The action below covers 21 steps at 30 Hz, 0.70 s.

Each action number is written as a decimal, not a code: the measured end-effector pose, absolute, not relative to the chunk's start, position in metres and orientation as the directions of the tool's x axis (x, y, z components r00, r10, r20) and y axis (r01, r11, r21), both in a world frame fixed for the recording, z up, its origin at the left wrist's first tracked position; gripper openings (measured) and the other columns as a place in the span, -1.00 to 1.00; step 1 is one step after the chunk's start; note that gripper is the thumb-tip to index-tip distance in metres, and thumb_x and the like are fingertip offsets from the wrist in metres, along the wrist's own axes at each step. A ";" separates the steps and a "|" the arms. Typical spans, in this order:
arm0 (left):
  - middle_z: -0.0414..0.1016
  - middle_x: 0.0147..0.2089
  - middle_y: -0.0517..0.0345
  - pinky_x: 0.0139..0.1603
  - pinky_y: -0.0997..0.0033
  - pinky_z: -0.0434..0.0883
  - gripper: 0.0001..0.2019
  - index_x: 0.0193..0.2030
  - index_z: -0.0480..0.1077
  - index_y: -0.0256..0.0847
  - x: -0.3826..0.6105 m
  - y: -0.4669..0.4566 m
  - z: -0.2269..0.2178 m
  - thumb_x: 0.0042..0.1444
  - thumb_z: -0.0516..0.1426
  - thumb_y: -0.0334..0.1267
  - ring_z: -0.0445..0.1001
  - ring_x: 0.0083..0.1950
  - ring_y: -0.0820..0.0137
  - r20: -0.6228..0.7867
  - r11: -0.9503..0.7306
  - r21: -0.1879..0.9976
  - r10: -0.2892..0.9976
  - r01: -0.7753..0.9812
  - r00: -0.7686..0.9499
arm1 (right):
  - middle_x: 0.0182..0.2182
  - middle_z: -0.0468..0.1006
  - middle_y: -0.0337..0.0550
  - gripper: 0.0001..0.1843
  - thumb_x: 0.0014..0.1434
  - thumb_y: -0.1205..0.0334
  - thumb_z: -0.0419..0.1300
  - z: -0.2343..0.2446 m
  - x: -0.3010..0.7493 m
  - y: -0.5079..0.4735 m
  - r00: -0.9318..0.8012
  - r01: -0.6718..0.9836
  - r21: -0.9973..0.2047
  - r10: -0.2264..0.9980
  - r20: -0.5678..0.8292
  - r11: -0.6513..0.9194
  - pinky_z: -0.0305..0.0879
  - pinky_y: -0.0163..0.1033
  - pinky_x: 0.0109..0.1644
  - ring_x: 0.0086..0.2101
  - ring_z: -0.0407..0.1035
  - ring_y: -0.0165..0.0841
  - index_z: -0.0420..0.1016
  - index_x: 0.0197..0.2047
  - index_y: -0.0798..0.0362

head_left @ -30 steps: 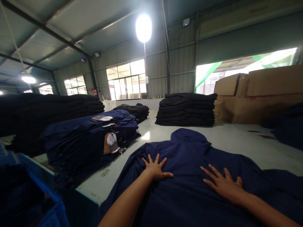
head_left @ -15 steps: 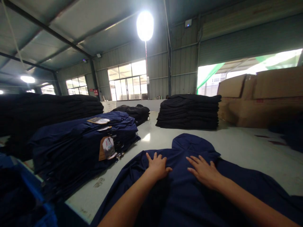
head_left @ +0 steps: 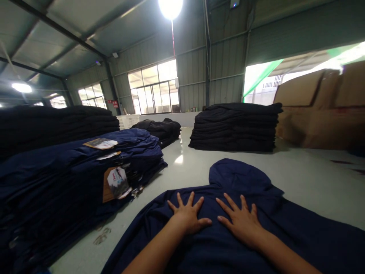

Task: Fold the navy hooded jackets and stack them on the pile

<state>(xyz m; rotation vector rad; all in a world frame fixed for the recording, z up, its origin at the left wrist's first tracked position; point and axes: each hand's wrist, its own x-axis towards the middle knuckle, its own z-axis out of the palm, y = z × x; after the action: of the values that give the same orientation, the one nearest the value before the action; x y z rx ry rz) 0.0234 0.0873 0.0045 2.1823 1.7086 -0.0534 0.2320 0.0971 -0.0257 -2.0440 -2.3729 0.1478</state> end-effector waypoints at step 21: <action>0.48 -0.07 -0.01 -0.09 0.29 0.39 -0.68 0.02 0.31 -0.19 0.035 0.082 0.033 0.08 0.10 -0.29 0.46 -0.06 0.20 -0.061 -0.220 0.103 0.972 0.970 0.227 | -0.21 0.57 0.11 -0.50 0.19 0.27 -0.15 0.034 0.233 0.084 -0.246 0.969 -0.007 0.969 -0.032 0.246 0.27 -0.15 -0.17 -0.22 0.45 -0.14 0.28 0.17 0.02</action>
<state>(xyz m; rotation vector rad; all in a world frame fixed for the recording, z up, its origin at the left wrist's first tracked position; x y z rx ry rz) 0.0354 0.0818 0.0328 2.3647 1.8827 0.0253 0.2328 0.0836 0.0338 -1.9412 -2.4965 0.0397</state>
